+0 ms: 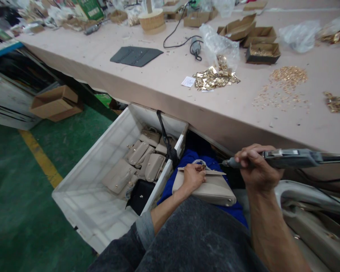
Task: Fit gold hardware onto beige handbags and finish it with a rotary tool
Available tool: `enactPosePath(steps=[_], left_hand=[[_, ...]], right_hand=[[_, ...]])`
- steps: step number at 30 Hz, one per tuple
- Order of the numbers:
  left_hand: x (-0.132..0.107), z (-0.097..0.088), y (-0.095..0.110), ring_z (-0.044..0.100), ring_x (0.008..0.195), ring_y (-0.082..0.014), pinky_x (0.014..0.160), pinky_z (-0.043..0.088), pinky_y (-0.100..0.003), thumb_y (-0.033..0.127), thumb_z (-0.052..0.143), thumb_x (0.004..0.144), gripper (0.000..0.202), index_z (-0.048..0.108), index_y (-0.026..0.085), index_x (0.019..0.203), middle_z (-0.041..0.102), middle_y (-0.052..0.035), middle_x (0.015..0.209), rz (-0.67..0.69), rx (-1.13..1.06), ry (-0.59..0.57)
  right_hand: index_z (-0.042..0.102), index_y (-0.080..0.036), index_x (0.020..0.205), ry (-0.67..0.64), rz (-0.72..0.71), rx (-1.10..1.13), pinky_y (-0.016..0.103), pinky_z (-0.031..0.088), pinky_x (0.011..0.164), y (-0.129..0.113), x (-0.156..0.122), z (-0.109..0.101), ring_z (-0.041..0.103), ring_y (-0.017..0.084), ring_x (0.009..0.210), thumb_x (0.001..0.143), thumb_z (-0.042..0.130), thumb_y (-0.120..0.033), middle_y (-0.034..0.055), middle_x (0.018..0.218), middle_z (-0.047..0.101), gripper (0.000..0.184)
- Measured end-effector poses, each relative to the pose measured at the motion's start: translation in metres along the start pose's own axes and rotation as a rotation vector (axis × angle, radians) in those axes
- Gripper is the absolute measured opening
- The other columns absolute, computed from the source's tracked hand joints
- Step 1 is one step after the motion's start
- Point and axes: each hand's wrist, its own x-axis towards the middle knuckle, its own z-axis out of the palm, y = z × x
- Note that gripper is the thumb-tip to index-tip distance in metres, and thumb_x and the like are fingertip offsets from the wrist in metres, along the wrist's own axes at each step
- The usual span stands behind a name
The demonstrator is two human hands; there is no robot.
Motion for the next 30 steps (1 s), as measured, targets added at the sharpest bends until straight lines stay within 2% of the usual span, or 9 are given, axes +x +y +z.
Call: enactPosePath(steps=[3,6,13,18,21,24,26,28,30], left_hand=[[0.004,0.002,-0.002,0.069,0.060,-0.0149,0.058,0.054,-0.021,0.011,0.068,0.081,0.015,0.079,0.011,0.091,0.075,-0.0054,0.073,0.011,0.080,0.017],[0.008,0.004,-0.004,0.069,0.060,-0.0150,0.060,0.053,-0.022,0.011,0.065,0.084,0.019,0.080,0.010,0.096,0.075,-0.0063,0.071,0.001,0.131,0.013],[0.020,0.001,-0.011,0.064,0.049,-0.0134,0.050,0.048,-0.020,0.009,0.059,0.087,0.027,0.078,0.008,0.106,0.073,-0.0060,0.065,-0.092,0.142,-0.042],[0.017,0.005,0.010,0.059,0.042,-0.0128,0.044,0.044,-0.020,0.013,0.058,0.087,0.023,0.076,0.005,0.098,0.069,-0.0047,0.059,-0.074,0.141,-0.061],[0.015,0.006,0.015,0.062,0.043,-0.0175,0.044,0.042,-0.024,0.019,0.060,0.083,0.017,0.072,0.008,0.079,0.066,-0.0052,0.056,0.001,0.165,-0.096],[0.024,0.004,0.010,0.066,0.049,-0.0209,0.051,0.046,-0.027,0.025,0.056,0.085,0.022,0.075,0.013,0.082,0.069,-0.0042,0.060,0.083,0.328,-0.105],[0.025,0.003,0.010,0.073,0.069,-0.0241,0.066,0.051,-0.029,0.020,0.055,0.085,0.023,0.078,0.017,0.083,0.076,-0.0060,0.074,0.175,0.519,-0.112],[0.019,0.003,0.014,0.075,0.090,-0.0260,0.081,0.050,-0.031,0.015,0.055,0.084,0.027,0.081,0.022,0.087,0.080,-0.0059,0.087,0.234,0.752,-0.097],[0.012,0.003,0.019,0.073,0.097,-0.0277,0.086,0.048,-0.033,0.015,0.055,0.084,0.030,0.082,0.025,0.094,0.080,-0.0067,0.092,0.275,0.936,-0.077]], right_hand=[[0.070,-0.020,0.074,0.057,0.039,0.024,0.031,0.047,0.049,0.003,-0.002,-0.009,0.050,0.012,0.044,0.079,0.079,-0.022,-0.0006,0.067,0.064,0.011],[0.069,-0.019,0.072,0.098,0.057,0.041,0.031,0.047,0.049,0.005,-0.003,-0.017,0.049,0.011,0.043,0.078,0.080,-0.023,-0.0004,0.067,0.064,0.013],[0.069,-0.019,0.073,0.187,0.122,0.088,0.030,0.046,0.051,0.000,0.006,-0.042,0.049,0.011,0.046,0.075,0.083,-0.025,0.0001,0.069,0.064,0.015],[0.068,-0.021,0.079,0.260,0.150,0.198,0.029,0.047,0.053,-0.025,0.020,-0.063,0.047,0.009,0.051,0.074,0.083,-0.023,-0.0016,0.075,0.062,0.016],[0.065,-0.020,0.079,0.315,0.133,0.273,0.026,0.047,0.053,-0.048,0.043,-0.078,0.045,0.008,0.053,0.076,0.082,-0.023,-0.0025,0.076,0.059,0.018],[0.059,-0.019,0.079,0.402,0.040,0.332,0.025,0.049,0.054,-0.072,0.081,-0.099,0.044,0.007,0.053,0.073,0.084,-0.023,-0.0037,0.076,0.056,0.026],[0.056,-0.020,0.081,0.451,-0.042,0.353,0.025,0.051,0.055,-0.087,0.110,-0.117,0.045,0.007,0.054,0.071,0.085,-0.021,-0.0044,0.077,0.055,0.030],[0.054,-0.019,0.082,0.475,-0.107,0.362,0.025,0.053,0.057,-0.095,0.140,-0.136,0.045,0.006,0.054,0.071,0.083,-0.019,-0.0050,0.077,0.054,0.031],[0.052,-0.020,0.081,0.500,-0.138,0.375,0.024,0.053,0.057,-0.094,0.170,-0.153,0.046,0.006,0.053,0.071,0.081,-0.017,-0.0056,0.076,0.053,0.031]])
